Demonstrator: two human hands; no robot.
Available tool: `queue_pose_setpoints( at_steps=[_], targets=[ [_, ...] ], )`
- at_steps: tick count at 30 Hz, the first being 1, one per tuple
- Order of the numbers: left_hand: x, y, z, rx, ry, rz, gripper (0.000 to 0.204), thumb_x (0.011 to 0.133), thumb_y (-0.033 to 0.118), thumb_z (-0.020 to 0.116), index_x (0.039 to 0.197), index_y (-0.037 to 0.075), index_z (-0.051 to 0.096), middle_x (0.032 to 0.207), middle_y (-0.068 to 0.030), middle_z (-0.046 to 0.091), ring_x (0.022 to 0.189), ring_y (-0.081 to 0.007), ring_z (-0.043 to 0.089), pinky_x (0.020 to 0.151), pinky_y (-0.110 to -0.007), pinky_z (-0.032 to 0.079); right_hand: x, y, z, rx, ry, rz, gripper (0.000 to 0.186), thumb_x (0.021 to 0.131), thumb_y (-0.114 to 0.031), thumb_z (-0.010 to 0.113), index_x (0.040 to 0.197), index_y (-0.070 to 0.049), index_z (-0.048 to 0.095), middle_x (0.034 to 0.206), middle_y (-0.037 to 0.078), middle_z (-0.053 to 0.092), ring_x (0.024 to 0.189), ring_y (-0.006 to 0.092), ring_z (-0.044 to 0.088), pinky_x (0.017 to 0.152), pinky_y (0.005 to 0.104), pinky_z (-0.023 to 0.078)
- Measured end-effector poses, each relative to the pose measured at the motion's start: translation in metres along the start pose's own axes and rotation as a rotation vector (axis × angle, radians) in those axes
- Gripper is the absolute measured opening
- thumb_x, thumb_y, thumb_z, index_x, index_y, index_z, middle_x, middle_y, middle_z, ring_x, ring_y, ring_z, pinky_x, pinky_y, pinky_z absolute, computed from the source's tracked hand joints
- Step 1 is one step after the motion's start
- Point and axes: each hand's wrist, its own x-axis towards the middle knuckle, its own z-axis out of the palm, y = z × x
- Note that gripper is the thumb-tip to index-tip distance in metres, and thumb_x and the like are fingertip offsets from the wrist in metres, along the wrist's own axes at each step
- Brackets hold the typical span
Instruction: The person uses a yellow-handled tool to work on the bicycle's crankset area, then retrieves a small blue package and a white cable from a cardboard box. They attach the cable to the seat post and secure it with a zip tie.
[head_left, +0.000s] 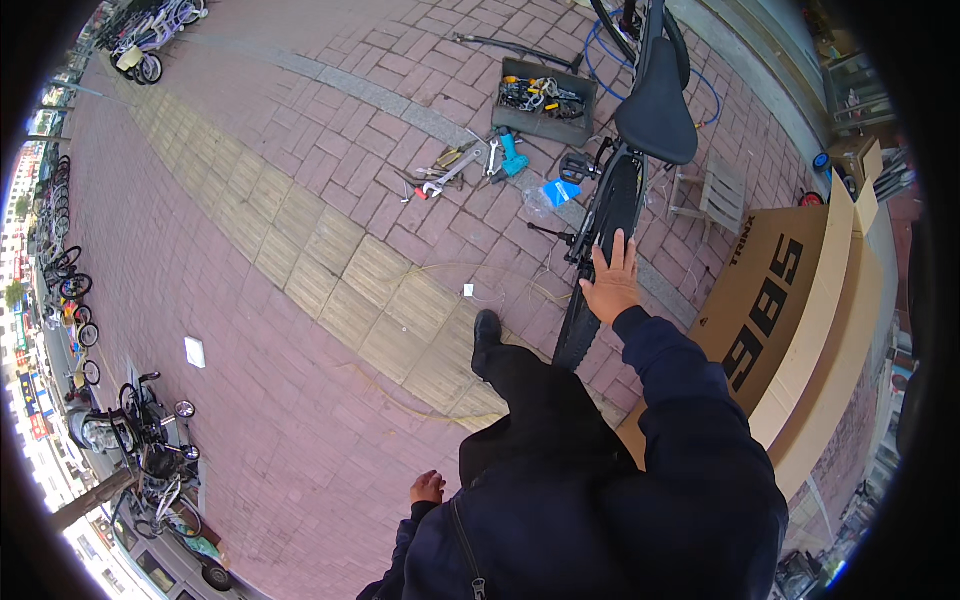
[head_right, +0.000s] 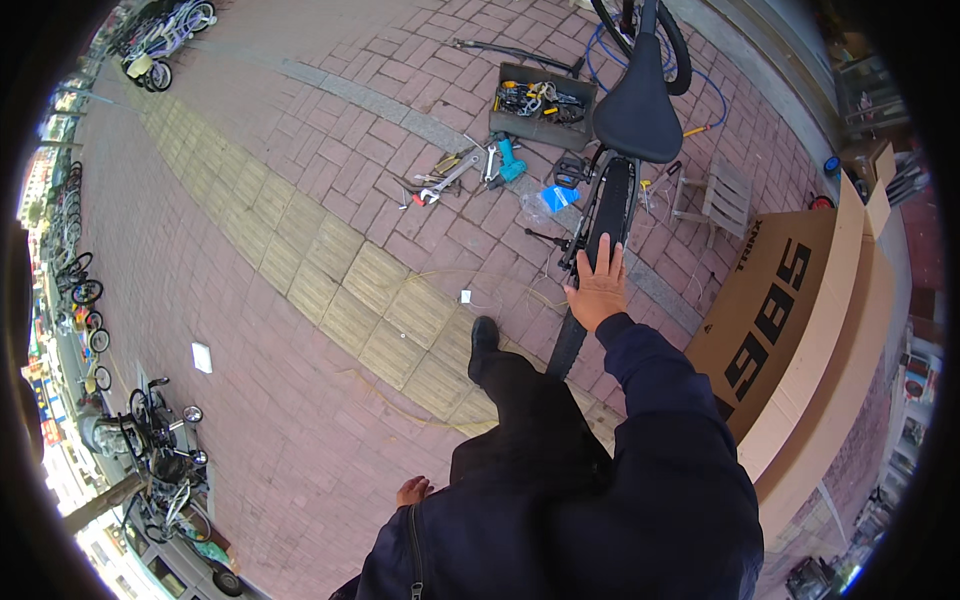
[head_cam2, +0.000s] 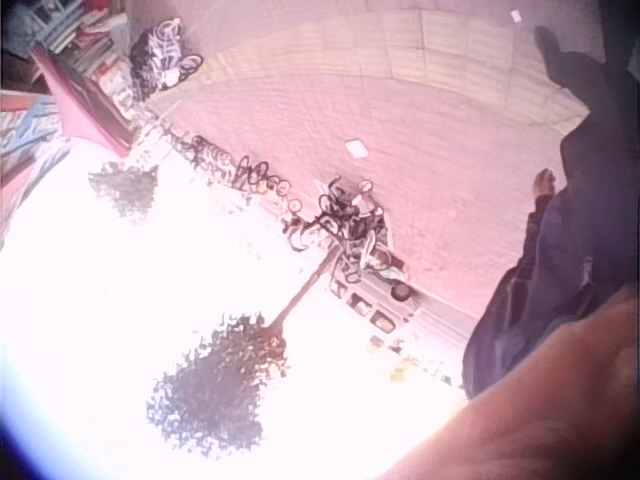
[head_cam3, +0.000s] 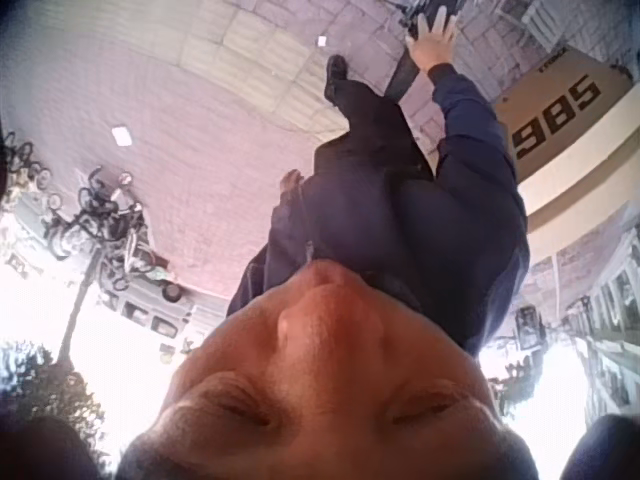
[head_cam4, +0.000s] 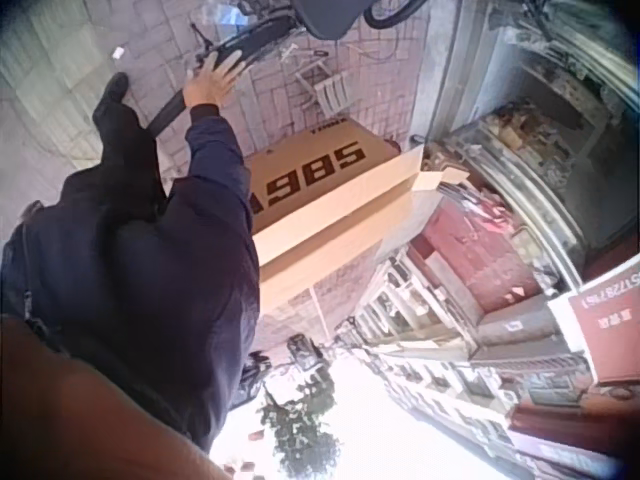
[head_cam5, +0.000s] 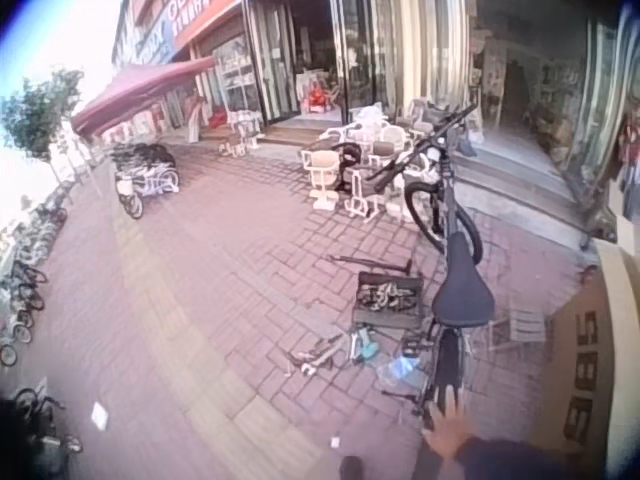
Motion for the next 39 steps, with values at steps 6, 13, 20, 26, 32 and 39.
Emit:
queue_pose_setpoints(
  at_steps=[6, 13, 20, 26, 32, 39],
  targets=[
    [0.044, 0.177, 0.001, 0.674, 0.14, 0.335, 0.043, 0.086, 0.028, 0.066, 0.114, -0.004, 0.07, 0.104, -0.0228, 0.073, 0.1, -0.0353, 0.07, 0.091, -0.04, 0.054, -0.003, -0.004, -0.005, 0.024, -0.012, 0.03, 0.071, 0.087, -0.033, 0.071, 0.148, -0.009, 0.043, 0.164, 0.026, 0.0, 0.149, 0.0523, 0.006, 0.117, 0.0617, 0.019],
    [0.103, 0.339, 0.041, 0.96, 0.028, 0.426, 0.048, 0.085, 0.034, 0.069, 0.118, -0.001, 0.068, 0.116, -0.0223, 0.07, 0.109, -0.0376, 0.066, 0.098, -0.043, 0.05, 0.002, -0.026, -0.019, 0.006, 0.027, 0.15, 0.064, 0.083, -0.027, 0.071, 0.139, -0.005, 0.051, 0.161, 0.026, 0.013, 0.149, 0.0479, 0.014, 0.117, 0.0641, 0.016],
    [0.223, 0.493, 0.115, 1.192, -0.131, 0.631, 0.06, 0.083, 0.029, 0.072, 0.131, -0.003, 0.057, 0.13, -0.0257, 0.059, 0.123, -0.0408, 0.056, 0.105, -0.045, 0.045, 0.067, -0.095, 0.046, 0.539, 0.092, 0.17, 0.056, 0.081, -0.025, 0.071, 0.128, 0.001, 0.055, 0.139, 0.028, 0.049, 0.131, 0.0432, 0.047, 0.109, 0.0504, 0.038],
    [0.28, 0.561, 0.16, 1.266, -0.285, 0.851, 0.07, 0.081, 0.028, 0.073, 0.139, -0.001, 0.048, 0.14, -0.0253, 0.051, 0.132, -0.0414, 0.048, 0.109, -0.046, 0.041, 0.22, -0.087, 0.208, 0.74, -0.17, 0.606, 0.059, 0.082, -0.03, 0.072, 0.126, 0.004, 0.053, 0.112, 0.027, 0.067, 0.106, 0.0438, 0.064, 0.093, 0.0474, 0.051],
    [0.279, 0.604, 0.165, 1.235, -0.347, 0.888, 0.058, 0.075, 0.015, 0.072, 0.127, -0.003, 0.057, 0.127, -0.026, 0.061, 0.118, -0.0433, 0.058, 0.101, -0.048, 0.048, 0.381, -0.008, 0.357, 0.529, -0.095, 0.747, 0.088, 0.074, -0.041, 0.081, 0.139, 0.004, 0.042, 0.132, 0.033, 0.054, 0.121, 0.0451, 0.055, 0.101, 0.0465, 0.048],
    [0.278, 0.65, 0.208, 1.423, -0.315, 1.004, 0.06, 0.08, 0.024, 0.074, 0.131, -0.002, 0.056, 0.124, -0.0247, 0.063, 0.113, -0.0443, 0.06, 0.1, -0.051, 0.048, 0.461, 0.074, 0.414, 0.226, -0.191, 0.704, 0.123, 0.069, -0.042, 0.089, 0.159, -0.009, 0.011, 0.161, 0.032, 0.007, 0.144, 0.0568, 0.022, 0.111, 0.0622, 0.035]
  ],
)
